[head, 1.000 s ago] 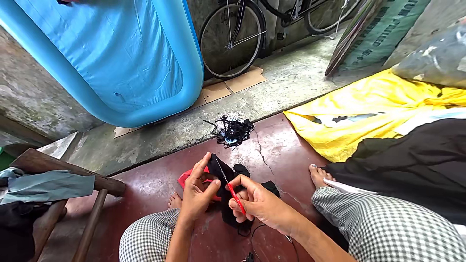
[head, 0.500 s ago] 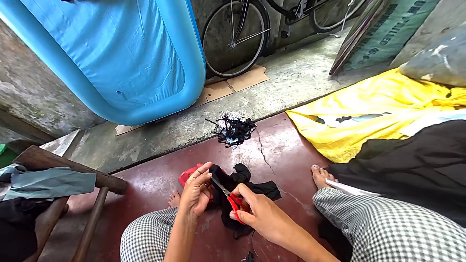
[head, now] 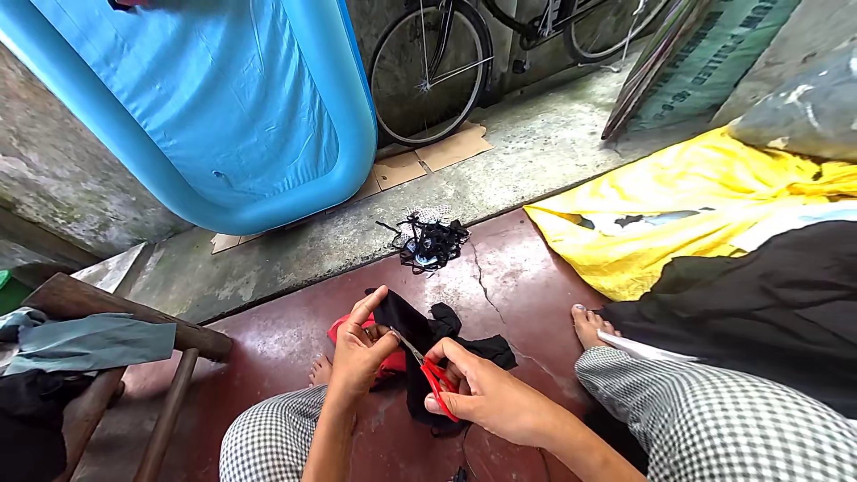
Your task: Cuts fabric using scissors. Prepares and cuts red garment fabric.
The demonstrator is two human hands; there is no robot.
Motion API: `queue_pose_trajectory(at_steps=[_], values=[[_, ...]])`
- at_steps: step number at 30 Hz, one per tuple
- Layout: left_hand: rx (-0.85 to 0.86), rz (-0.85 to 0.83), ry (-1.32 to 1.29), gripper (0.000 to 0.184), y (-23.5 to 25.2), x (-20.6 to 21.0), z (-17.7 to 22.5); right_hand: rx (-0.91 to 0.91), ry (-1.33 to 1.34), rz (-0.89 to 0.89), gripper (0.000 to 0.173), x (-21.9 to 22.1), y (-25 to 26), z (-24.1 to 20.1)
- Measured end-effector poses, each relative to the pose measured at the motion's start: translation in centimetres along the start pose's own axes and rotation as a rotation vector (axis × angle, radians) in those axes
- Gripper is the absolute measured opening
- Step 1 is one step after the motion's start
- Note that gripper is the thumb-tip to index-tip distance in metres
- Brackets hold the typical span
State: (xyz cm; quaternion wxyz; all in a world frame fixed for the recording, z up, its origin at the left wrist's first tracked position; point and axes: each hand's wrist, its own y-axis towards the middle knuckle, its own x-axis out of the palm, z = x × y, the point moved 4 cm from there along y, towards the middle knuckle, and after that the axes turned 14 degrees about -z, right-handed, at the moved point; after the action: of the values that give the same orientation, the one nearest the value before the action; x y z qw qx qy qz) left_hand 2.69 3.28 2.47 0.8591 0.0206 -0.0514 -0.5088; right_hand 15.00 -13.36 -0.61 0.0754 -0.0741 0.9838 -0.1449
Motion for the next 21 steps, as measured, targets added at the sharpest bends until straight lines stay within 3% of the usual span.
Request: queue_pose_trajectory(at_steps=[5, 11, 18, 21], values=[[0.053, -0.049, 0.032, 0.076, -0.1, 0.0, 0.6, -0.071, 0.114, -0.034, 0.054, 0.2, 0.1, -0.1], [0.126, -0.082, 0.063, 0.081, -0.2, -0.1, 1.0, -0.102, 0.259, -0.078, 0.043, 0.3, 0.0, -0.7], [0.168, -0.101, 0.06, 0.09, -0.4, -0.1, 1.4, -0.16, 0.221, -0.089, 0.052, 0.2, 0.4, -0.9], [0.176, -0.11, 0.054, 0.088, -0.3, -0.2, 1.5, -0.166, 0.264, -0.086, 0.048, 0.2, 0.5, -1.1]])
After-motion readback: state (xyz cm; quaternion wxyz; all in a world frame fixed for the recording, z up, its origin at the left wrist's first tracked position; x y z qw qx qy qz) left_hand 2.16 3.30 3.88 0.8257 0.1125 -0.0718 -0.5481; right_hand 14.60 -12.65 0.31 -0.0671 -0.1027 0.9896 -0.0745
